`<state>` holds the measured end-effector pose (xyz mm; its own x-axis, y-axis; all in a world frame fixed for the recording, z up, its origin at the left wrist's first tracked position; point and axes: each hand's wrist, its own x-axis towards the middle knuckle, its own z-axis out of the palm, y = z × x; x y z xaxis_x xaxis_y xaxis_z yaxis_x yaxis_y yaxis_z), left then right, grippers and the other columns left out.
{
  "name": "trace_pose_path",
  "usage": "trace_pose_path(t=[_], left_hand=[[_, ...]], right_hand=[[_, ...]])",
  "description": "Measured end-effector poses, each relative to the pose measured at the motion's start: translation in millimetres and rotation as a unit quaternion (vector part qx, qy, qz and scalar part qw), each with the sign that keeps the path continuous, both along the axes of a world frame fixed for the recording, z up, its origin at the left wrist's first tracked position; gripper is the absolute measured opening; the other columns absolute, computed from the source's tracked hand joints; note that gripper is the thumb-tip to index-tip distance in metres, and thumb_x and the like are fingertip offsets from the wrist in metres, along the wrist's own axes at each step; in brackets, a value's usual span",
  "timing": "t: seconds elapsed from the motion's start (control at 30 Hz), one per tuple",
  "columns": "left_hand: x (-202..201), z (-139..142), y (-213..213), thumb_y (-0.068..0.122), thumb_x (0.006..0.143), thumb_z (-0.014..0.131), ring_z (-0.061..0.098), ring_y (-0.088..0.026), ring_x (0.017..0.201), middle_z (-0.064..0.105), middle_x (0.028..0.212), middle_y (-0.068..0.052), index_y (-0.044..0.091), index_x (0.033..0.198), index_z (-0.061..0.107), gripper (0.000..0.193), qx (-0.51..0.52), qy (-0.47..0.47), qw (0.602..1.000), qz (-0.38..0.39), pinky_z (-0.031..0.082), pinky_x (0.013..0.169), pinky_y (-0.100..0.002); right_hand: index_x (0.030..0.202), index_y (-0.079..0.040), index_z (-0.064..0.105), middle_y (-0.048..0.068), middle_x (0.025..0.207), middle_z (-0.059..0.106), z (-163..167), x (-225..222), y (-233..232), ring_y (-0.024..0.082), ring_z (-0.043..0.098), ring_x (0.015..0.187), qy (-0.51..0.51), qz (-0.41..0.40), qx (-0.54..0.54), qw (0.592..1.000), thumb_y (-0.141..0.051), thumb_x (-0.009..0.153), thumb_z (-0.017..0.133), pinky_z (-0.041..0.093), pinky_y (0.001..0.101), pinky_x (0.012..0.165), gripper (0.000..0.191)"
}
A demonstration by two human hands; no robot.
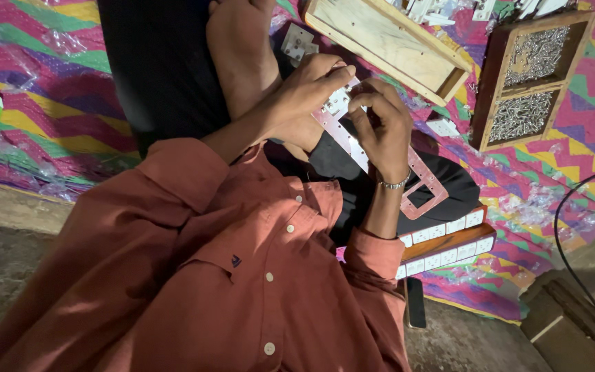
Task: The person sits on the floor and assembles white plastic electrical sockets into a red metal frame. They pick up sockets and screws, insert them into the frame, and tighten them using a screwdriver. The person repeats this process for multiple sockets along the frame.
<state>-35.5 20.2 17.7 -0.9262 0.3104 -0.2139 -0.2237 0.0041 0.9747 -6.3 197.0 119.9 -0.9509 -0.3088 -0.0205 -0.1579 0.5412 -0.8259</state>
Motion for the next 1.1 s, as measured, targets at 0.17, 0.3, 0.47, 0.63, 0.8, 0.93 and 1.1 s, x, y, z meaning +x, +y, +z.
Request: trace_pose_path(t=[0.17,0.3,0.47,0.63,0.8,0.93,1.1], left_hand=[[-3.4,-2.7,0.2,0.025,0.102,0.061,0.052,-0.012,0.062,0.057,0.065,-0.007,-0.004,0.084,0.063,0.034,-0.004,0.015,1.000,-0.006,0.041,0.058,-0.037],[-2.1,-6.6,0.0,0.025,0.103,0.061,0.047,-0.013,0.061,0.050,0.062,-0.008,-0.004,0.080,0.059,0.037,-0.021,-0.012,1.000,-0.019,0.038,0.057,-0.038],[-0.5,-9.9,2.8,0.024,0.102,0.061,0.048,-0.011,0.062,0.053,0.063,-0.007,-0.004,0.082,0.061,0.034,-0.004,0.003,1.000,-0.010,0.038,0.056,-0.037],[-0.8,-13.3,4.2,0.025,0.101,0.062,0.053,-0.011,0.062,0.059,0.065,-0.006,-0.003,0.085,0.064,0.032,-0.010,-0.002,1.000,-0.009,0.041,0.056,-0.035],[-0.6,-18.2,5.1,0.026,0.102,0.062,0.055,-0.013,0.061,0.060,0.066,-0.007,-0.002,0.084,0.064,0.034,-0.022,0.020,1.000,-0.004,0.042,0.057,-0.036],[-0.8,-20.8,6.8,0.027,0.103,0.063,0.051,-0.016,0.060,0.056,0.064,-0.010,-0.004,0.081,0.061,0.037,-0.034,0.008,0.999,-0.004,0.040,0.057,-0.038],[-1.1,-21.1,6.7,0.027,0.101,0.063,0.055,-0.014,0.060,0.059,0.064,-0.009,-0.002,0.082,0.063,0.036,-0.019,-0.016,1.000,-0.006,0.043,0.055,-0.037]], right_hand=[[0.114,-0.002,0.066,0.011,0.118,0.070,3.2,-1.8,-4.9,0.025,0.067,0.097,-0.055,-0.043,0.032,0.997,-0.002,0.092,0.080,0.051,0.0325,0.083,0.025],[0.116,-0.003,0.065,0.011,0.119,0.069,6.2,-4.1,-6.6,0.027,0.068,0.102,-0.025,-0.019,0.030,0.999,-0.004,0.094,0.081,0.053,0.0337,0.088,0.028],[0.117,-0.003,0.068,0.012,0.118,0.070,7.5,-3.7,-5.7,0.026,0.067,0.095,-0.049,-0.031,0.045,0.997,-0.005,0.093,0.081,0.052,0.0327,0.082,0.027],[0.117,-0.003,0.069,0.011,0.121,0.070,4.9,-4.0,-4.2,0.026,0.068,0.100,-0.033,-0.018,0.035,0.999,-0.004,0.095,0.080,0.053,0.0331,0.085,0.024],[0.115,-0.001,0.069,0.013,0.122,0.069,0.8,-3.7,-3.6,0.027,0.069,0.100,-0.039,-0.021,0.048,0.998,-0.003,0.094,0.079,0.053,0.0337,0.085,0.024],[0.116,-0.001,0.068,0.013,0.122,0.068,-1.0,-3.3,-2.5,0.031,0.068,0.110,-0.007,-0.002,0.044,0.999,-0.003,0.095,0.080,0.054,0.0364,0.093,0.024],[0.115,-0.001,0.069,0.013,0.120,0.069,-2.5,-3.5,-2.4,0.032,0.068,0.110,0.003,-0.002,0.053,0.999,-0.002,0.093,0.080,0.054,0.0374,0.095,0.024]])
